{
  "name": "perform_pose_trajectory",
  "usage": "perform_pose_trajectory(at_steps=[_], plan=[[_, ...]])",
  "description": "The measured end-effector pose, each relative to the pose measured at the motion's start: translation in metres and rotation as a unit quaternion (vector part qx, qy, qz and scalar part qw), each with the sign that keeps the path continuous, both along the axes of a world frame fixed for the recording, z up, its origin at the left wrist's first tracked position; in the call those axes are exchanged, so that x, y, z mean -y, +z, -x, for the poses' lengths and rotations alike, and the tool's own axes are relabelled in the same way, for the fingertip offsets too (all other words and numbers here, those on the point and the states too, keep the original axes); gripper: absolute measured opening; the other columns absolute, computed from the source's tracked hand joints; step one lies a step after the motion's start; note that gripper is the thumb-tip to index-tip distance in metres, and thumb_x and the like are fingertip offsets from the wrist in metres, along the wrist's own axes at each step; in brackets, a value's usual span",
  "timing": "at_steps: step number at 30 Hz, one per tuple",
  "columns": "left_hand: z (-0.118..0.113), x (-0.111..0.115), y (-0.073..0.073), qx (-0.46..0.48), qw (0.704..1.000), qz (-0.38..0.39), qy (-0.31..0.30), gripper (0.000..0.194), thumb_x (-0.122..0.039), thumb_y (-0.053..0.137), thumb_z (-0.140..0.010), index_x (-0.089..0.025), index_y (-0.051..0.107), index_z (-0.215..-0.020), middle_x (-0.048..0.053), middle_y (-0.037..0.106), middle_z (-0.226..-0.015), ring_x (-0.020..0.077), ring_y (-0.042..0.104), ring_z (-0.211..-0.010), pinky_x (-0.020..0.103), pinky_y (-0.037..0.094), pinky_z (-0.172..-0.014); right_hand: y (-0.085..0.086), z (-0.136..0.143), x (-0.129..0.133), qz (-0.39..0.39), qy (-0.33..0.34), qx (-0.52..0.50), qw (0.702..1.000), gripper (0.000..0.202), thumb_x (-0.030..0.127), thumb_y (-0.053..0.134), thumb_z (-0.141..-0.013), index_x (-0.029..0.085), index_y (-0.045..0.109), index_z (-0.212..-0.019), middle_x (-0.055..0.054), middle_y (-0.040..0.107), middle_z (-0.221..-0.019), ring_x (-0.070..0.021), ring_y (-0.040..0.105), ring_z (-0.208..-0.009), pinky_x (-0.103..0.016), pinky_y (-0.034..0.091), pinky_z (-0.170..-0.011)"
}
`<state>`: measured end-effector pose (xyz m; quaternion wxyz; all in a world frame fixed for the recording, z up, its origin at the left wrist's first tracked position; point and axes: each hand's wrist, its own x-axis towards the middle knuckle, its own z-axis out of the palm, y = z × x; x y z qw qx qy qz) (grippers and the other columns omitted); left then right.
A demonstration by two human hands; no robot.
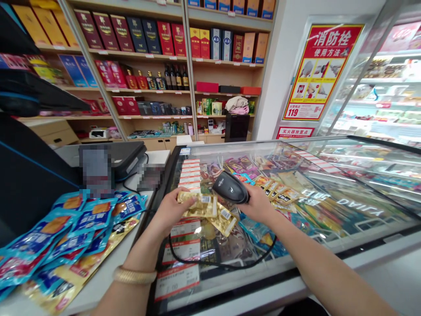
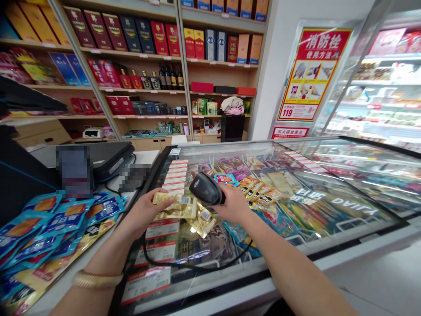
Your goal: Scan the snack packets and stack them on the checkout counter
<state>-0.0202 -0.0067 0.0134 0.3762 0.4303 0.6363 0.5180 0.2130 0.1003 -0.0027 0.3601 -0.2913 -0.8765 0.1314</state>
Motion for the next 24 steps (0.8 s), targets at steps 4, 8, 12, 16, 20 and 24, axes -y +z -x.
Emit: perform_pose_trajectory(at_steps=[4,8,12,16,20,24], plan=[[0.007,-0.006,-0.001,0.106,0.985,-0.06,0.121,0.053,-0.047,0.084,-0.045,-0.018,0.055,-0.08,-0.001,0.065,-0.068,0.0143,0.058,-0.059,0.027,0.048,-0.058,0.001,0.0,0.0,0.004,-0.002,0.001,1.0,0.02,0.036,0.064,-0.075,0.02,0.063,-0.087,-0.007,0.069,-0.077,-0.0209,0.063,-0.071,-0.028,0.043,-0.064],[0.009,-0.011,-0.003,0.162,0.969,-0.081,0.168,0.059,-0.044,0.087,-0.037,-0.019,0.052,-0.077,-0.003,0.062,-0.064,0.0138,0.057,-0.058,0.027,0.048,-0.058,0.003,0.0,0.003,0.023,0.023,-0.003,0.999,0.022,0.036,0.064,-0.076,0.02,0.064,-0.091,-0.006,0.07,-0.082,-0.0212,0.064,-0.074,-0.028,0.044,-0.066],[0.005,-0.014,-0.005,0.16,0.969,-0.091,0.168,0.057,-0.042,0.086,-0.038,-0.019,0.051,-0.076,-0.003,0.062,-0.066,0.013,0.057,-0.058,0.025,0.045,-0.056,0.006,0.002,0.006,0.044,0.053,-0.008,0.998,0.017,0.031,0.064,-0.075,0.02,0.064,-0.089,-0.004,0.07,-0.081,-0.0192,0.064,-0.072,-0.026,0.045,-0.067],[-0.001,-0.015,-0.009,0.147,0.971,-0.111,0.15,0.056,-0.042,0.086,-0.04,-0.02,0.049,-0.076,-0.004,0.061,-0.067,0.0109,0.056,-0.058,0.023,0.043,-0.056,0.007,0.003,0.008,0.053,0.049,-0.008,0.997,0.017,0.028,0.065,-0.073,0.02,0.065,-0.088,-0.003,0.069,-0.078,-0.0181,0.063,-0.068,-0.025,0.044,-0.066],[-0.007,-0.015,-0.011,0.131,0.974,-0.123,0.138,0.054,-0.041,0.085,-0.042,-0.019,0.048,-0.074,-0.005,0.06,-0.068,0.0095,0.055,-0.059,0.021,0.042,-0.057,0.008,0.004,0.01,0.07,0.055,0.0,0.996,0.019,0.023,0.064,-0.07,0.021,0.065,-0.089,-0.002,0.069,-0.076,-0.0175,0.062,-0.067,-0.024,0.043,-0.064],[-0.01,-0.016,-0.012,0.105,0.977,-0.13,0.135,0.048,-0.038,0.083,-0.045,-0.019,0.048,-0.072,-0.004,0.06,-0.068,0.0108,0.057,-0.063,0.022,0.044,-0.061,0.008,0.006,0.011,0.083,0.046,0.017,0.995,0.019,0.021,0.065,-0.069,0.022,0.066,-0.088,-0.001,0.069,-0.075,-0.0172,0.061,-0.066,-0.024,0.043,-0.063]])
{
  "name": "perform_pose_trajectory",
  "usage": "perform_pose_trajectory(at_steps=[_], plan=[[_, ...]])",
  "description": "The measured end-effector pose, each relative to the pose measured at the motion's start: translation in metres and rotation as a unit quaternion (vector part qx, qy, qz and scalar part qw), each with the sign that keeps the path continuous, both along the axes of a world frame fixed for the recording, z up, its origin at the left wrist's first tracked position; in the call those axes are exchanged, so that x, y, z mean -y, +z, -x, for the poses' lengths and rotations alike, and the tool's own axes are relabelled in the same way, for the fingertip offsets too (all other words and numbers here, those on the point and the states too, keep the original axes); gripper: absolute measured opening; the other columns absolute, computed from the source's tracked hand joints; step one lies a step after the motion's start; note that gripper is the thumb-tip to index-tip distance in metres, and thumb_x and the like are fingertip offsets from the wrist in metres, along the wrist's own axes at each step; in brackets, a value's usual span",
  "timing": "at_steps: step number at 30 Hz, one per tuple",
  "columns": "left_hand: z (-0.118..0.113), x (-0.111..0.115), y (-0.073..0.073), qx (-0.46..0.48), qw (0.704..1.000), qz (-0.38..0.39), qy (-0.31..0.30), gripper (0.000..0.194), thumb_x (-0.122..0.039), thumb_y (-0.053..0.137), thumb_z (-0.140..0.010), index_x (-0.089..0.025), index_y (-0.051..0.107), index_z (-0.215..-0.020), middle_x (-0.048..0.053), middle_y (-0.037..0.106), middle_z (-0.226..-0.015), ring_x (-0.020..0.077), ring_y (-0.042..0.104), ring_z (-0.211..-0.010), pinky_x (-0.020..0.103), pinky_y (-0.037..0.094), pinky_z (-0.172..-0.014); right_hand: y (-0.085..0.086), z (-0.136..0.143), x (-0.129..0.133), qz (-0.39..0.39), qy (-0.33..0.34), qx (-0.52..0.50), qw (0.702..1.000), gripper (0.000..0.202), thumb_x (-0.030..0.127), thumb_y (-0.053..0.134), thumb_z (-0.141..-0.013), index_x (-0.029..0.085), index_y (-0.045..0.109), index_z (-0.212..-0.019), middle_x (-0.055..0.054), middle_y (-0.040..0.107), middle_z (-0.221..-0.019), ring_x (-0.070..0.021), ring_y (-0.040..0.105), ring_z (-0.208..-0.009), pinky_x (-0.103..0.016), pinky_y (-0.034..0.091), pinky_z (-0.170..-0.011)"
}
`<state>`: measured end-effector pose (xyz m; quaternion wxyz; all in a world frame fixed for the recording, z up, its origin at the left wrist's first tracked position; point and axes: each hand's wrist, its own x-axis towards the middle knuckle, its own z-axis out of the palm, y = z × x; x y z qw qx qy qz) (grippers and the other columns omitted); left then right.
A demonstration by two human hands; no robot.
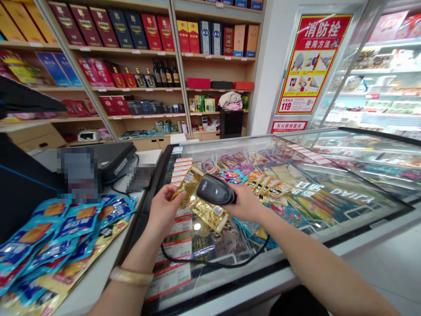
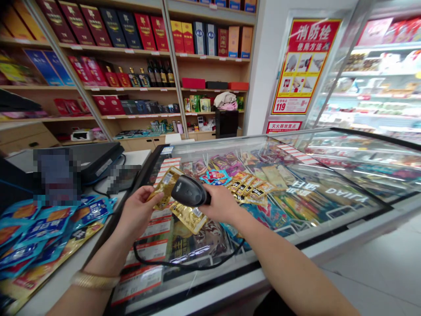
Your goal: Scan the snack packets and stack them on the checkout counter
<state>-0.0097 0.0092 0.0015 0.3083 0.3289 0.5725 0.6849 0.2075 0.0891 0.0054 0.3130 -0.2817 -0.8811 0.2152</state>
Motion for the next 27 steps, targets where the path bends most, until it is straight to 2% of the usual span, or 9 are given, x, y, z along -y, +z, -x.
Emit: perform_pose_trajectory(at_steps=[7,17,27], plan=[[0.0011,-0.0003,-0.0032,-0.029,0.999,-0.01,0.008,0.043,-0.036,0.081,-0.05,-0.019,0.048,-0.071,-0.003,0.061,-0.07,0.0122,0.059,-0.067,0.023,0.046,-0.064,0.0014,-0.0005,-0.0003,0.0,0.004,-0.014,1.0,0.023,0.022,0.064,-0.071,0.021,0.067,-0.094,-0.002,0.072,-0.082,-0.0187,0.064,-0.07,-0.025,0.044,-0.065],[0.0027,-0.0012,-0.0032,-0.022,1.0,-0.017,0.004,0.042,-0.034,0.081,-0.05,-0.019,0.048,-0.071,-0.005,0.058,-0.067,0.0094,0.053,-0.061,0.02,0.041,-0.058,0.0005,-0.0013,-0.0023,-0.004,-0.008,-0.009,1.0,0.019,0.028,0.064,-0.073,0.02,0.066,-0.09,-0.004,0.071,-0.079,-0.0194,0.065,-0.069,-0.025,0.042,-0.062],[0.0024,0.0002,-0.0028,-0.029,0.999,-0.017,0.003,0.04,-0.034,0.08,-0.051,-0.019,0.048,-0.071,-0.004,0.057,-0.067,0.0096,0.054,-0.063,0.021,0.042,-0.06,-0.0008,-0.0007,-0.0033,-0.009,-0.022,-0.001,1.0,0.02,0.027,0.065,-0.071,0.02,0.066,-0.089,-0.004,0.071,-0.079,-0.0201,0.065,-0.07,-0.026,0.043,-0.063]])
